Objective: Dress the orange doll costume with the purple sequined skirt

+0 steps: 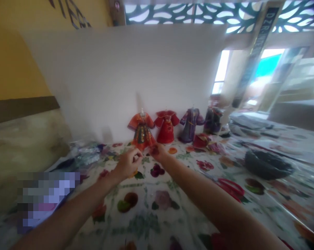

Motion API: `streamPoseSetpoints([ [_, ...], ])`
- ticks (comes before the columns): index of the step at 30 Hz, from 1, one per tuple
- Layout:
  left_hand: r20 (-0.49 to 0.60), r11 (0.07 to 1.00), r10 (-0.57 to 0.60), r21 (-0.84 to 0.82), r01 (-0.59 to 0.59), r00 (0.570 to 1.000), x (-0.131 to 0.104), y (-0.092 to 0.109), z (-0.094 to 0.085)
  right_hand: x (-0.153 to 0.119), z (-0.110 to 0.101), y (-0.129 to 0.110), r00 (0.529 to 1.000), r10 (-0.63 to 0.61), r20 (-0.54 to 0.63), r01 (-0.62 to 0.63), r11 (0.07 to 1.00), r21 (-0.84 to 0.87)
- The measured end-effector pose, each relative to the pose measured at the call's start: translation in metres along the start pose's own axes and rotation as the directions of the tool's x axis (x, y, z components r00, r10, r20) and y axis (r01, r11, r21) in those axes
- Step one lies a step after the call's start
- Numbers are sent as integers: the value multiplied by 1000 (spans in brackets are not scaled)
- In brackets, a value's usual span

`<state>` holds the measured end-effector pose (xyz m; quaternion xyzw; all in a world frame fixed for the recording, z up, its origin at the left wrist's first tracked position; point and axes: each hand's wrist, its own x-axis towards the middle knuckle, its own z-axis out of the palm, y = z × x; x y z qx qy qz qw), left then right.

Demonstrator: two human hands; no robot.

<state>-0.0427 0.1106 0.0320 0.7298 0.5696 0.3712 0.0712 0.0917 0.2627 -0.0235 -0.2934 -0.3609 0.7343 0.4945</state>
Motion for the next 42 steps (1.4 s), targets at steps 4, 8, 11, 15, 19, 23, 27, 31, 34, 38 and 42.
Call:
streamPoseSetpoints([
  [4, 74, 999, 34, -29, -32, 997, -15, 14, 2, -14, -11, -16, 985, 157, -71, -155, 987, 36],
  [8, 159, 998, 47, -58, -39, 986, -30, 25, -1, -40, -24, -33, 968, 234, -89, -229, 972, 61],
  [11, 171, 998, 43, -54, -34, 984, -38, 27, -5, -62, -32, -43, 959, 271, -83, -265, 961, 78],
  [15, 176, 999, 24, -51, -16, 984, -45, 25, -10, -92, -43, -54, 952, 302, -54, -297, 950, 94],
  [19, 179, 998, -21, -47, 30, 984, -49, 23, -12, -118, -57, -62, 950, 311, -29, -306, 946, 109],
  [23, 192, 997, -47, -53, 58, 980, -52, 25, -11, -138, -72, -69, 944, 331, 1, -328, 936, 124],
  [27, 210, 995, -56, -64, 71, 976, -57, 28, -6, -151, -86, -73, 937, 350, 14, -350, 930, 115],
  [31, 225, 994, -73, -68, 90, 972, -65, 29, -2, -160, -100, -71, 940, 342, -1, -339, 933, 121],
  [34, 235, 993, -95, -50, 109, 967, -72, 30, -1, -164, -110, -65, 939, 344, 4, -341, 930, 136],
  [38, 281, 987, -138, -36, 155, 950, -81, 32, 2, -166, -120, -56, 939, 343, 33, -343, 924, 168],
  [42, 363, 960, -203, -111, 259, 909, -88, 34, 12, -166, -124, -53, 930, 361, 73, -368, 913, 175],
])
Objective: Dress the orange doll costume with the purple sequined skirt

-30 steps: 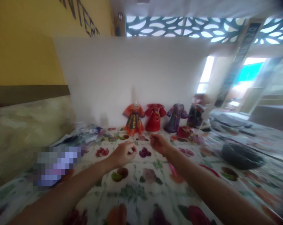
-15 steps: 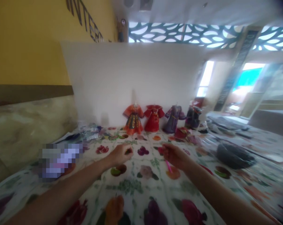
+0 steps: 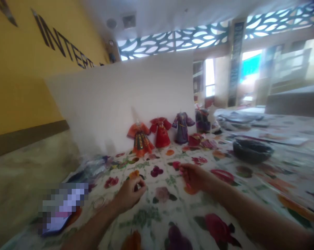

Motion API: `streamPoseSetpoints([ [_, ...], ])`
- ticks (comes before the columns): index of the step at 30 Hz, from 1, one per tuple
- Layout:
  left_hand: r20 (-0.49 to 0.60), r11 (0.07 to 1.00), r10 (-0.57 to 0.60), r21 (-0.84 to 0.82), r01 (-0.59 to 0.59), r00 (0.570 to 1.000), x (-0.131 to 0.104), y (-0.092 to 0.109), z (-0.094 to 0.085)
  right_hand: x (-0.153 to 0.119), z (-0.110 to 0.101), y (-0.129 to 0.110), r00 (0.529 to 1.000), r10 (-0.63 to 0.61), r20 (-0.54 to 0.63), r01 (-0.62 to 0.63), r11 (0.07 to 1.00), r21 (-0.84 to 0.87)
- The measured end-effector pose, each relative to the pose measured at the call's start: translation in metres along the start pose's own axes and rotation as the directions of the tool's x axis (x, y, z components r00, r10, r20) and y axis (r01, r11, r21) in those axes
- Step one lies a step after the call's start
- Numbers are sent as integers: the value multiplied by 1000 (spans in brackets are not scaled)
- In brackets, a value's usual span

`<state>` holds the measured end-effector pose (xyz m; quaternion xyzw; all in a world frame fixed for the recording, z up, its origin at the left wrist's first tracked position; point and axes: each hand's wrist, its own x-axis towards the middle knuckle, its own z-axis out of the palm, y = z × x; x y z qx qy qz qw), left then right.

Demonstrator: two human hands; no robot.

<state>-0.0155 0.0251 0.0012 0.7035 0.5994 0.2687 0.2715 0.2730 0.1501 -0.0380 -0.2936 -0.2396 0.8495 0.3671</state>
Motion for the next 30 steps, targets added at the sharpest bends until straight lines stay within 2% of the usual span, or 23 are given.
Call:
streamPoseSetpoints([
  [3, -30, 997, 33, 70, -31, 999, 7, 0, 0, -4, 2, 1, 1000, 3, 0, -3, 1000, 5],
  [5, -111, 982, 121, 160, -102, 986, 20, 2, -12, -7, 4, 2, 1000, 6, -13, -6, 1000, 6],
  [6, -201, 966, 184, 216, -139, 962, 31, 5, -22, -8, 6, 3, 1000, 12, -19, -12, 1000, 6],
  [8, -335, 960, 201, 254, -117, 921, 57, 13, -50, -10, 8, 5, 999, 25, -33, -25, 1000, 7],
  [13, -554, 938, 259, 339, -70, 791, 138, 43, -126, -13, 12, 8, 995, 82, -62, -81, 997, 11],
  [15, -605, 926, 269, 376, -28, 750, 168, 52, -145, -13, 13, 9, 991, 113, -77, -112, 994, 15],
  [18, -649, 911, 261, 411, 40, 715, 205, 59, -159, -15, 15, 7, 982, 153, -107, -149, 988, 47],
  [21, -650, 895, 237, 435, 98, 722, 234, 59, -166, -18, 18, 5, 977, 163, -134, -154, 986, 69],
  [27, -594, 865, 151, 466, 185, 790, 269, 49, -171, -16, 17, 4, 991, 48, -123, -41, 998, 57],
  [30, -566, 855, 129, 480, 199, 814, 280, 45, -169, -16, 18, 4, 983, 107, -147, -100, 994, 53],
])
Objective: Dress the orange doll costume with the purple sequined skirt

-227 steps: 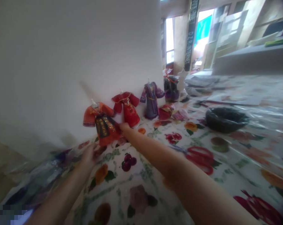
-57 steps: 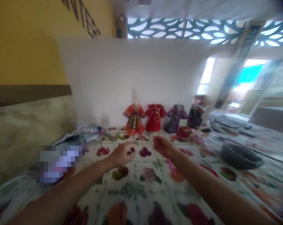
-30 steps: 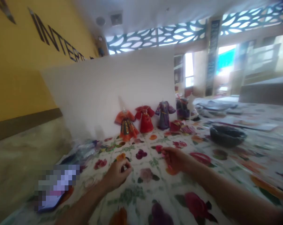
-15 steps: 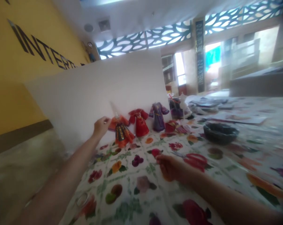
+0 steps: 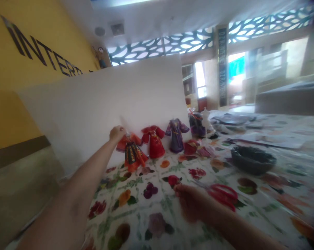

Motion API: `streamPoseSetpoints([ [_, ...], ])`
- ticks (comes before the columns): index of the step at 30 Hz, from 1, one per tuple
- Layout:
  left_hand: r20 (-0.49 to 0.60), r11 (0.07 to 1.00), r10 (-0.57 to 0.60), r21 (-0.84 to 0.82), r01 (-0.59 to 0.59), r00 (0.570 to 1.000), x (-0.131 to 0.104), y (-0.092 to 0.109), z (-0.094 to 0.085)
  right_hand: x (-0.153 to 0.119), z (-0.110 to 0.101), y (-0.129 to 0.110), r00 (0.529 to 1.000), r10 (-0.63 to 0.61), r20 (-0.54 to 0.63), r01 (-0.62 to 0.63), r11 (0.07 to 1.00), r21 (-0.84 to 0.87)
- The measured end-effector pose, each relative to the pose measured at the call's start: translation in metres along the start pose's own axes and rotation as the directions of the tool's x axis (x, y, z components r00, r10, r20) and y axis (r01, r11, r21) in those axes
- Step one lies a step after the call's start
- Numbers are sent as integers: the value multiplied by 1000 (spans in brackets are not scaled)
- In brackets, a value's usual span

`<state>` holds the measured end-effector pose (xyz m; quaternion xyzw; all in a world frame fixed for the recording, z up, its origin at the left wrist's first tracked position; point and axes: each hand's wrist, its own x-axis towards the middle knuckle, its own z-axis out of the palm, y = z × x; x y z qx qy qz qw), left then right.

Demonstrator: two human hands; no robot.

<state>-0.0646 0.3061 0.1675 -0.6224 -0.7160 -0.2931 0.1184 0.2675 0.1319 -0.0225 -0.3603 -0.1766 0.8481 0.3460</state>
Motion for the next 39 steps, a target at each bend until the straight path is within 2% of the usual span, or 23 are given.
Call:
streamPoseSetpoints([
  [3, 14, 1000, 8, 10, -8, 1000, 5, 1, 8, -2, 2, -1, 998, 51, -32, -51, 999, -6],
  [7, 13, 1000, 28, 7, -28, 1000, 9, 2, 13, 0, 1, -2, 999, 18, -40, -17, 999, 28],
  [13, -29, 999, 37, -10, -37, 999, 10, 3, 15, 9, -7, -1, 999, -38, -20, 39, 999, 12],
  [21, -68, 997, 56, -46, -60, 996, 11, 1, 18, 16, -16, -2, 999, -26, 26, 26, 1000, 10],
  [39, -95, 994, 58, -87, -66, 994, 16, -6, 22, 18, -21, -3, 1000, -25, 14, 25, 1000, 4],
])
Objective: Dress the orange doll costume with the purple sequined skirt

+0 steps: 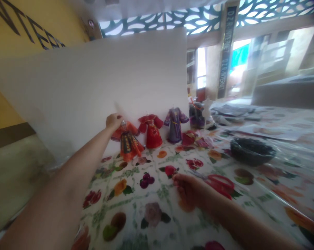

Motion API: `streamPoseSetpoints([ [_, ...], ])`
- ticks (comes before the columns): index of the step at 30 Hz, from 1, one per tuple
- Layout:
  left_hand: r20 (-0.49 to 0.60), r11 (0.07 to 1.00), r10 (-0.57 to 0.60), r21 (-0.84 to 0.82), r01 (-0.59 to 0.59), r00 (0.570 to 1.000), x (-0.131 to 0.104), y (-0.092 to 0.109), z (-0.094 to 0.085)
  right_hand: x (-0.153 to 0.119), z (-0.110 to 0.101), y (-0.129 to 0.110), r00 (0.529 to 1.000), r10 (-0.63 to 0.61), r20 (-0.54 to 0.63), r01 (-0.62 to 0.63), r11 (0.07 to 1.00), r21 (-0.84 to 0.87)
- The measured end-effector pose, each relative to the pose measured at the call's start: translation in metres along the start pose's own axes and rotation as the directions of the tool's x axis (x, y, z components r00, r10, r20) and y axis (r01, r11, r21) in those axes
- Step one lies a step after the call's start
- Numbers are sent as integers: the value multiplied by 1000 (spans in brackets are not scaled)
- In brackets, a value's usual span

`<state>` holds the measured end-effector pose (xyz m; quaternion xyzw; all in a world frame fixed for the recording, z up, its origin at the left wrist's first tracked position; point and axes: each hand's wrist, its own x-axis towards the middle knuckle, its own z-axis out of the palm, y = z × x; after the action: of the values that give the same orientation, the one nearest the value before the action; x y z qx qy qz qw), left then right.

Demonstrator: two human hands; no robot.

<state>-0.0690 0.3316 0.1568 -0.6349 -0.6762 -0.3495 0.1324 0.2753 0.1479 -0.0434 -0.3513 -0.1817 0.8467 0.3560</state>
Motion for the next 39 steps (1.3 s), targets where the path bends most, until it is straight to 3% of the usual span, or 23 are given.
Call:
streamPoseSetpoints([
  [9, -15, 1000, -10, -18, 10, 1000, -1, -2, 2, -3, 1, -1, 1000, 1, 15, -1, 1000, 6],
  [20, -22, 994, -35, -103, 33, 999, -8, -3, -11, -2, 1, -2, 1000, 12, 11, -12, 1000, 3],
  [25, -69, 984, -107, -150, 96, 992, -27, -16, -21, -3, 0, -2, 1000, 21, 6, -21, 1000, 9],
  [29, -105, 955, -242, -202, 217, 965, -55, -37, -23, -5, 4, -1, 1000, -3, -24, 2, 1000, -21],
  [32, -61, 895, -381, -275, 351, 923, -80, -53, -13, -10, 10, -2, 1000, 6, -25, -7, 1000, -21],
  [35, 64, 804, -489, -355, 478, 870, -108, -60, 8, -15, 15, -2, 999, 24, -25, -24, 1000, -16],
  [39, 233, 678, -544, -443, 586, 806, -133, -60, 37, -16, 16, -2, 998, 55, -42, -56, 998, -23],
])
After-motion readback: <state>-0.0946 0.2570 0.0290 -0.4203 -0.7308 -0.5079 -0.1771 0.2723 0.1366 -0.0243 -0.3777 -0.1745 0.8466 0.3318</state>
